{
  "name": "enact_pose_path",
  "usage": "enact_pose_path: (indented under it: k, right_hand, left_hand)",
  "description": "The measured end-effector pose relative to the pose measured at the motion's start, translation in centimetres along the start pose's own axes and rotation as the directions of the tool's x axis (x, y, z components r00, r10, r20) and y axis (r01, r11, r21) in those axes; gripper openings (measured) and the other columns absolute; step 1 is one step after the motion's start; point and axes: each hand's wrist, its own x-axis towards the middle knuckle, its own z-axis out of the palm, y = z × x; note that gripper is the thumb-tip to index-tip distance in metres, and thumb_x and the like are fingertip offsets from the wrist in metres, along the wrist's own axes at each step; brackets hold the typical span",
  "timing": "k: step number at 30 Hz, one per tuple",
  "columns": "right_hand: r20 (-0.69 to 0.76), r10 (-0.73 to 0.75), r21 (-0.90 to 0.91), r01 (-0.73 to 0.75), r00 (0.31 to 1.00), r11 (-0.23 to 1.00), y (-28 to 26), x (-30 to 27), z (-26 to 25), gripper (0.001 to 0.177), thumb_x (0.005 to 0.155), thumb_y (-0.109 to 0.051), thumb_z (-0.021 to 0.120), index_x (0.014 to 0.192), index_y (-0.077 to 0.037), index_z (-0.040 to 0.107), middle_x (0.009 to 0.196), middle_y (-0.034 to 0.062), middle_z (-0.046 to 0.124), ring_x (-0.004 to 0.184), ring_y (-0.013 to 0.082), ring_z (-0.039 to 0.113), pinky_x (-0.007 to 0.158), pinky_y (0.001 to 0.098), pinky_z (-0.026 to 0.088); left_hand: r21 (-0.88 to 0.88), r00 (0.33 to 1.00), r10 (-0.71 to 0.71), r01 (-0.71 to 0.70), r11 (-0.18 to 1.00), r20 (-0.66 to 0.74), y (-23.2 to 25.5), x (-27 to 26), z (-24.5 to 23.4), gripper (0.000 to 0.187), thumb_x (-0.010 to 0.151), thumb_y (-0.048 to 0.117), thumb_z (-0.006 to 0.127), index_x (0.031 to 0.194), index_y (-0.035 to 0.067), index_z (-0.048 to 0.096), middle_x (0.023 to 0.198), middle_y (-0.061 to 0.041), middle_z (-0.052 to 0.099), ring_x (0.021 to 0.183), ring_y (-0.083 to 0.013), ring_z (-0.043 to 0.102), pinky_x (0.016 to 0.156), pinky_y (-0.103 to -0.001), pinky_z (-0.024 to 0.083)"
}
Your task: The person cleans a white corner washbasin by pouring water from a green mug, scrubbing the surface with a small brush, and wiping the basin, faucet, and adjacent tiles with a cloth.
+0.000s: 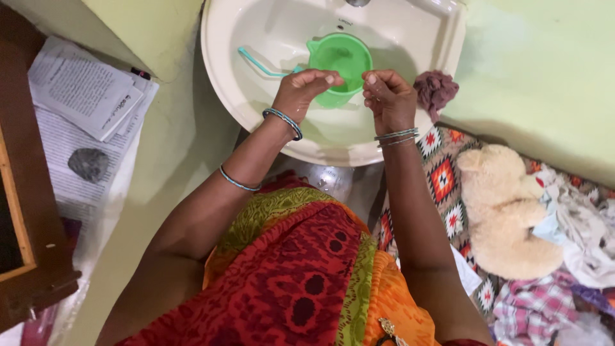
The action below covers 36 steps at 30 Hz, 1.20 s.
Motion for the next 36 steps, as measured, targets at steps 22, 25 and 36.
enact_pose_path:
  k: [22,25,36]
  right_hand:
    - [-0.120,0.089,0.018,-0.087,0.989,0.996,-0.8,-13.5,-5.8,0.020,0.104,-0.022,0.064,0.105,-0.003,0.071,0.096,0.0081,0.073,0.078,0.0139,0.067,0.068,0.0257,0.053]
    - [-0.238,-0.328,-0.622,0.115,0.914,0.774,-2.0,-14.9,-6.7,0.021,0.094,-0.007,0.069,0.114,-0.002,0.070,0.102,0.0062,0.071,0.086,0.0116,0.068,0.075,0.0255,0.058]
    - [-0.059,-0.325,-0.669,0.205,0.944,0.715,-2.6,-17.9,-1.4,0.020,0.089,0.001,0.083,0.107,-0.002,0.074,0.096,0.0023,0.070,0.082,0.0073,0.064,0.072,0.0229,0.052]
  left_hand:
    - [0.433,0.914,0.261,-0.381,0.817,0.312,-1.6,-5.2,8.7,0.015,0.084,0.023,0.084,0.084,0.010,0.077,0.081,0.001,0.074,0.080,-0.0122,0.064,0.079,-0.032,0.048]
    - [0.126,0.956,-0.008,-0.030,0.992,0.292,-4.1,-4.7,7.7,0.021,0.085,0.025,0.083,0.086,0.006,0.074,0.081,0.001,0.074,0.073,-0.0055,0.065,0.070,-0.024,0.053]
    - [0.096,0.952,-0.171,0.152,0.984,0.254,-6.0,-6.1,7.4,0.036,0.090,0.034,0.079,0.071,0.004,0.069,0.074,-0.005,0.074,0.066,-0.0077,0.063,0.066,-0.022,0.050]
